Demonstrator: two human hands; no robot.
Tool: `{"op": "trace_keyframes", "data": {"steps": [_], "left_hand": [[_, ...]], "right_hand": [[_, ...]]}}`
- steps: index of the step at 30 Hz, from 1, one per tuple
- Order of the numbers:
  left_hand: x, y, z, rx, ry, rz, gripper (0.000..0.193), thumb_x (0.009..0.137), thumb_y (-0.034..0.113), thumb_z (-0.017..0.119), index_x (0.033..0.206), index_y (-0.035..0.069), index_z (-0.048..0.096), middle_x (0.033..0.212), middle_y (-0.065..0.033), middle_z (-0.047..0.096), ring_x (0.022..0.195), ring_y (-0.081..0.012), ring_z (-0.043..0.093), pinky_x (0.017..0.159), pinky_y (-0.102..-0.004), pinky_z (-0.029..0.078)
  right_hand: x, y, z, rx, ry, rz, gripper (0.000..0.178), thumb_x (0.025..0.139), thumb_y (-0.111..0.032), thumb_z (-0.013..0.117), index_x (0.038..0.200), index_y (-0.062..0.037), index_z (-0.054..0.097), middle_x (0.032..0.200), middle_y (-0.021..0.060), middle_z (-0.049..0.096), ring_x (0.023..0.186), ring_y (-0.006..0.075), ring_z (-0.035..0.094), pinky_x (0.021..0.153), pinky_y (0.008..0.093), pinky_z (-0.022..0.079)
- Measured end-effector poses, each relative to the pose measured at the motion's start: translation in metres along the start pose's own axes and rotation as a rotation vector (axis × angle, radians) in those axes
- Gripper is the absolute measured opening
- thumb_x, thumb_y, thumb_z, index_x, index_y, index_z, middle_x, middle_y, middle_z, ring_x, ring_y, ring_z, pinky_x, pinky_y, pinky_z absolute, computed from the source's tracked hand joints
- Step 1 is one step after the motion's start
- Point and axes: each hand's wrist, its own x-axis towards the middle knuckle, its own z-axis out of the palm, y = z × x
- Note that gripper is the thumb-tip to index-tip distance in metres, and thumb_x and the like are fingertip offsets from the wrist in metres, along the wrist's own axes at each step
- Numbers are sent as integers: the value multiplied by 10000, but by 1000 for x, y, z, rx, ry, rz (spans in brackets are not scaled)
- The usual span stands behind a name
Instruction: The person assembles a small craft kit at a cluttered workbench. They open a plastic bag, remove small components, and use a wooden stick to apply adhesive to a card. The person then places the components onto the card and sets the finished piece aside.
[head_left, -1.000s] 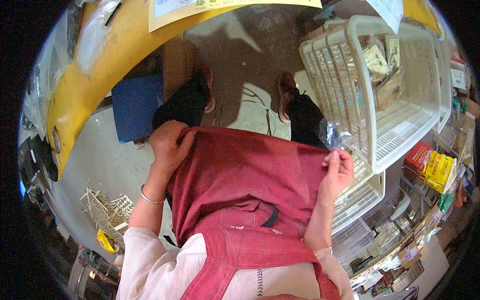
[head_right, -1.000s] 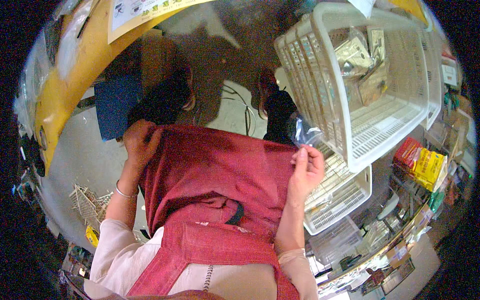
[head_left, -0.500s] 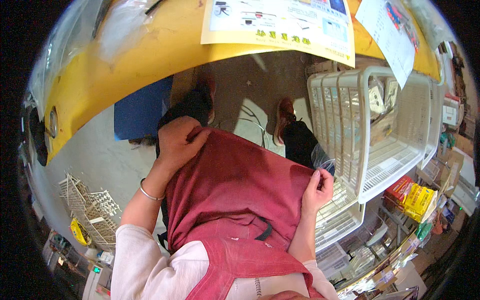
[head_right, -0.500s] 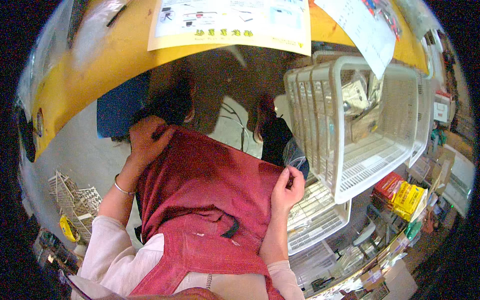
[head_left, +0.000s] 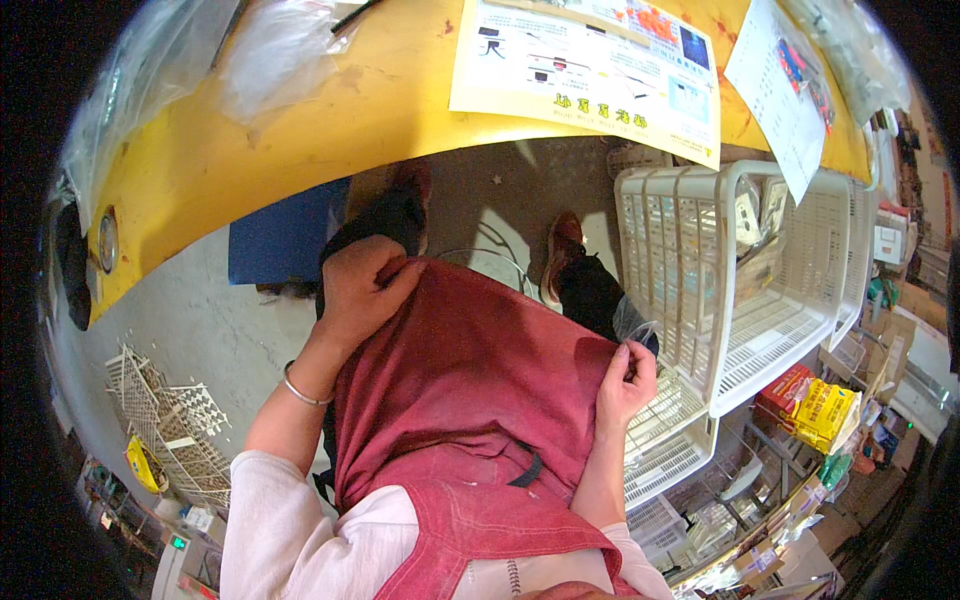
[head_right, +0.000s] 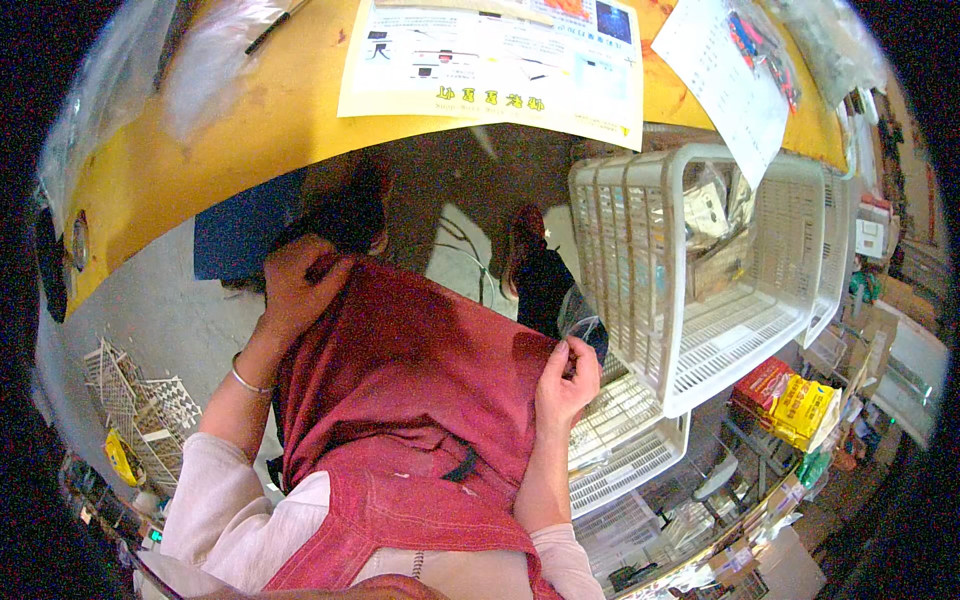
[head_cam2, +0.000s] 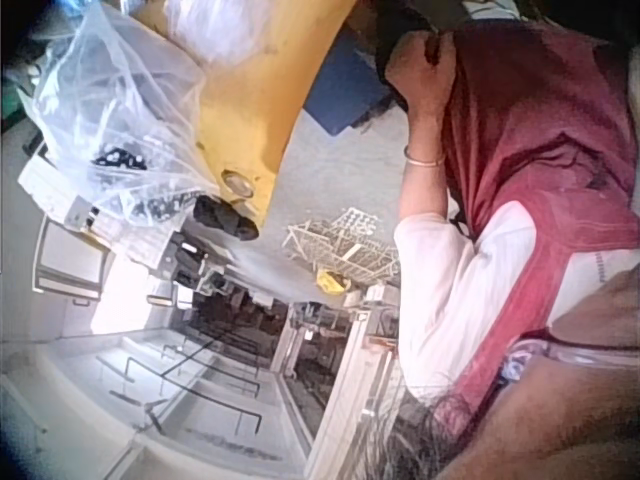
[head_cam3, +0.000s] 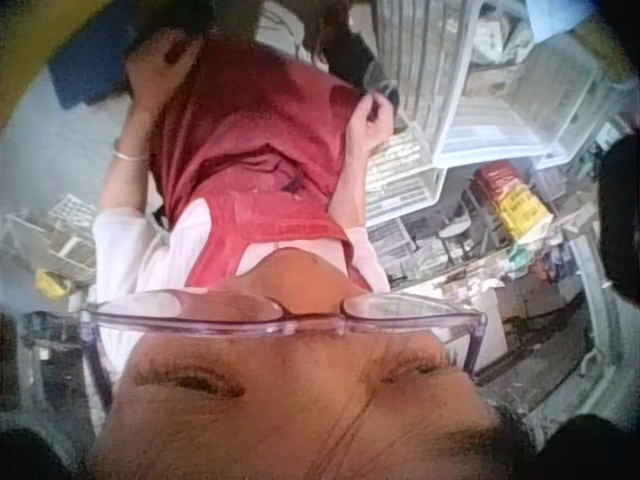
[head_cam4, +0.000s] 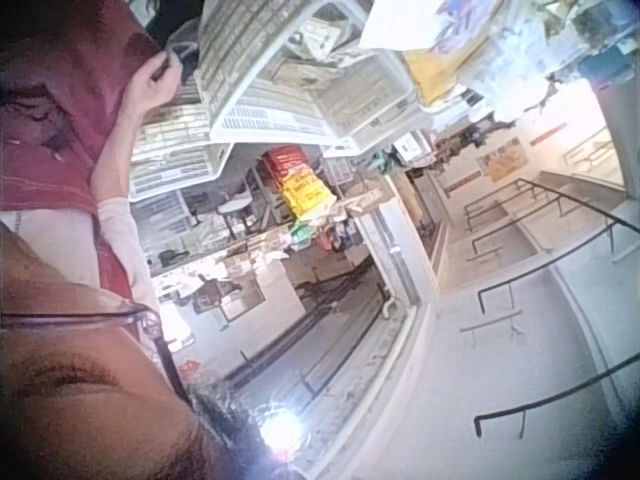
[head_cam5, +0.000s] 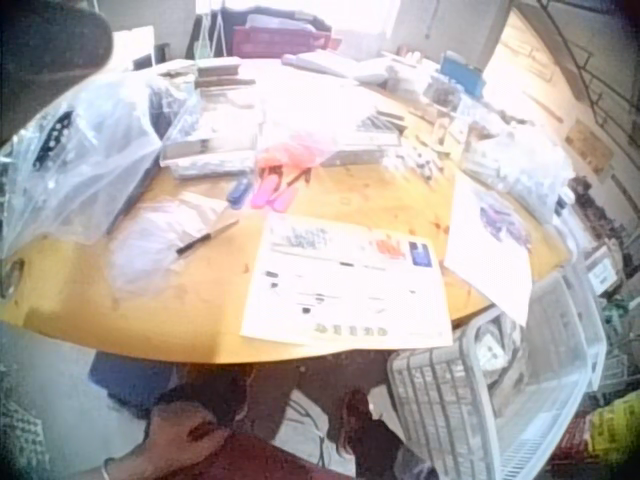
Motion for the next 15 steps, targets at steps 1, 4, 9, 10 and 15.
{"op": "trace_keyframes", "data": {"steps": [1, 4, 9, 10, 15], "left_hand": [[1, -1, 0, -8, -7, -8, 234, 820, 192, 830, 773, 57, 645, 693, -126, 576, 617, -319, 601, 563, -396, 463], [4, 1, 2, -32, -10, -16, 236, 833, 196, 823, 768, 58, 643, 693, -129, 579, 613, -320, 599, 562, -397, 461], [9, 8, 7, -20, -18, 19, 231, 845, 198, 819, 778, 57, 649, 695, -131, 590, 607, -314, 600, 563, -399, 464], [12, 9, 9, -24, -17, 27, 231, 846, 199, 820, 782, 56, 650, 695, -131, 591, 606, -314, 599, 563, -400, 464], [19, 20, 20, -69, -45, 12, 234, 858, 205, 814, 797, 50, 650, 699, -136, 592, 605, -319, 596, 563, -402, 464]], "right_hand": [[0, -2, 0, 6, -3, 22, 92, 1018, -86, 680, 1053, -4, 705, 867, -32, 626, 733, 35, 496, 647, 207, 420], [-1, -7, 0, 8, 0, 52, 93, 1017, -86, 680, 1049, -2, 705, 864, -30, 631, 727, 39, 504, 644, 209, 426], [-2, -1, -7, -23, 26, 96, 84, 965, -77, 703, 1001, -3, 721, 806, 71, 679, 680, 163, 588, 642, 303, 478], [0, -4, -8, -13, 31, 112, 83, 965, -73, 703, 1001, 0, 721, 801, 65, 675, 671, 147, 582, 631, 294, 474], [-5, 3, -10, 55, 96, 157, 87, 961, -60, 703, 1001, 16, 719, 790, 46, 659, 640, 85, 563, 589, 252, 459]]}}
